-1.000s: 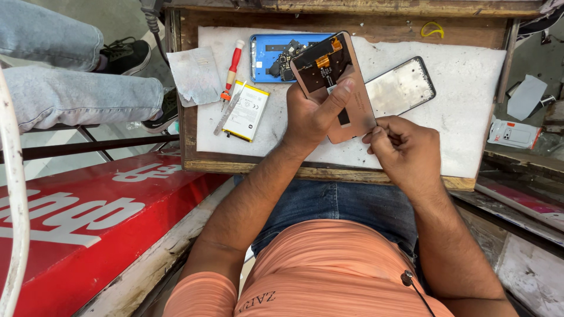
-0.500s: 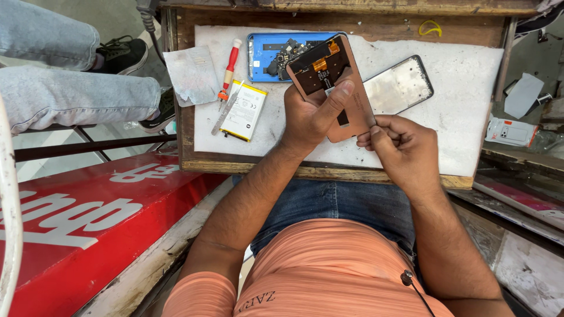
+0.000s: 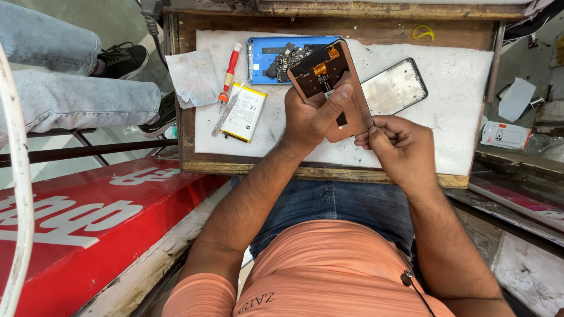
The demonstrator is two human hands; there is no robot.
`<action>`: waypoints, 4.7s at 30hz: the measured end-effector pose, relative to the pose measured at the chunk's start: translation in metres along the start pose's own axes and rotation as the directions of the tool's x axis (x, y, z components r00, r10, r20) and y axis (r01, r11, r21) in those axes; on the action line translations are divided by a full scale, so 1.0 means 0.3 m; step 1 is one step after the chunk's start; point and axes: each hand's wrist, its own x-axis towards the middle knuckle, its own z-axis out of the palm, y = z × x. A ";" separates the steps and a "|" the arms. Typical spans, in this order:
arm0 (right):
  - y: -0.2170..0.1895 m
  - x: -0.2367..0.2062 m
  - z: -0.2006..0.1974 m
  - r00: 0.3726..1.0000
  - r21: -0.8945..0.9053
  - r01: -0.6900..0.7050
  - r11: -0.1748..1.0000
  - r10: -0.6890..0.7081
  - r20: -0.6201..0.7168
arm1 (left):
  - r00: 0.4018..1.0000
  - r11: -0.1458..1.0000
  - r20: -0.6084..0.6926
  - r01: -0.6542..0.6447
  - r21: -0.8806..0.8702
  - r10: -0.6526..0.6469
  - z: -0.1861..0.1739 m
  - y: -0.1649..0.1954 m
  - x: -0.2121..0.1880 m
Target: The person handles a disassembled smartphone screen, peels a protective film from its back, and places it on the workbench. Then the person picks up a different smartphone, wipes its edges and back with a small cloth, and sets it down. The workbench holds a battery, screwdriver, and other phone parts.
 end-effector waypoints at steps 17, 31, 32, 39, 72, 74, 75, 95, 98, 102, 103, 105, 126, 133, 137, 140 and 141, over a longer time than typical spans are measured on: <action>0.023 0.004 -0.005 1.000 0.077 0.019 0.997 -0.021 0.017 | 1.000 0.999 -0.016 -0.016 -0.030 0.015 0.000 0.001 -0.002; 0.003 -0.023 -0.008 0.991 0.119 0.044 0.992 -0.058 0.117 | 0.984 0.950 0.017 0.176 -0.257 -0.178 -0.019 0.000 0.007; -0.010 -0.028 -0.019 0.980 0.097 0.086 0.992 -0.101 0.169 | 0.974 0.911 0.043 0.222 -0.348 -0.221 -0.023 0.001 0.013; -0.151 -0.040 -0.070 0.963 -0.095 0.244 0.965 -0.230 0.142 | 0.898 0.764 0.260 0.439 -0.473 -0.355 -0.028 0.028 0.020; -0.228 0.056 -0.100 0.963 -0.158 0.267 0.951 -0.256 0.086 | 0.795 0.857 0.475 0.494 -0.148 -0.376 -0.006 0.061 0.025; -0.234 0.056 -0.107 0.953 -0.116 0.293 0.949 -0.280 0.120 | 0.803 0.853 0.460 0.495 -0.163 -0.378 -0.008 0.056 0.019; -0.237 0.058 -0.108 0.946 -0.093 0.307 0.947 -0.293 0.137 | 0.808 0.852 0.451 0.495 -0.170 -0.379 -0.012 0.054 0.016; -0.213 0.062 -0.125 0.948 -0.014 0.249 0.968 -0.241 0.210 | 0.807 0.826 0.409 0.531 -0.188 -0.426 -0.012 0.041 0.020; -0.224 0.059 -0.126 0.946 -0.020 0.250 0.968 -0.240 0.217 | 0.807 0.823 0.411 0.533 -0.196 -0.425 -0.009 0.040 0.019; -0.228 0.064 -0.124 0.949 -0.060 0.244 0.968 -0.226 0.220 | 0.808 0.831 0.393 0.531 -0.165 -0.439 -0.009 0.041 0.018; -0.226 0.063 -0.122 0.952 -0.040 0.236 0.971 -0.223 0.211 | 0.807 0.832 0.392 0.532 -0.161 -0.441 -0.009 0.040 0.018; -0.220 0.064 -0.117 0.957 -0.001 0.223 0.975 -0.218 0.191 | 0.806 0.834 0.393 0.531 -0.152 -0.442 -0.008 0.037 0.021; -0.172 0.061 -0.104 0.960 -0.041 0.262 0.964 -0.256 0.115 | 0.797 0.857 0.441 0.504 -0.109 -0.413 -0.005 0.045 0.021; -0.192 0.069 -0.124 0.917 0.007 0.312 0.950 -0.303 0.260 | 0.808 0.855 0.436 0.497 -0.146 -0.396 -0.008 0.035 0.025; -0.189 0.063 -0.115 0.940 -0.007 0.283 0.959 -0.276 0.199 | 0.794 0.858 0.455 0.500 -0.114 -0.403 -0.008 0.035 0.026; -0.174 0.069 -0.103 0.951 -0.034 0.284 0.958 -0.277 0.138 | 0.796 0.864 0.457 0.492 -0.110 -0.395 -0.004 0.038 0.025; -0.168 0.072 -0.101 0.951 -0.053 0.291 0.955 -0.283 0.121 | 0.800 0.864 0.454 0.489 -0.117 -0.391 -0.003 0.039 0.023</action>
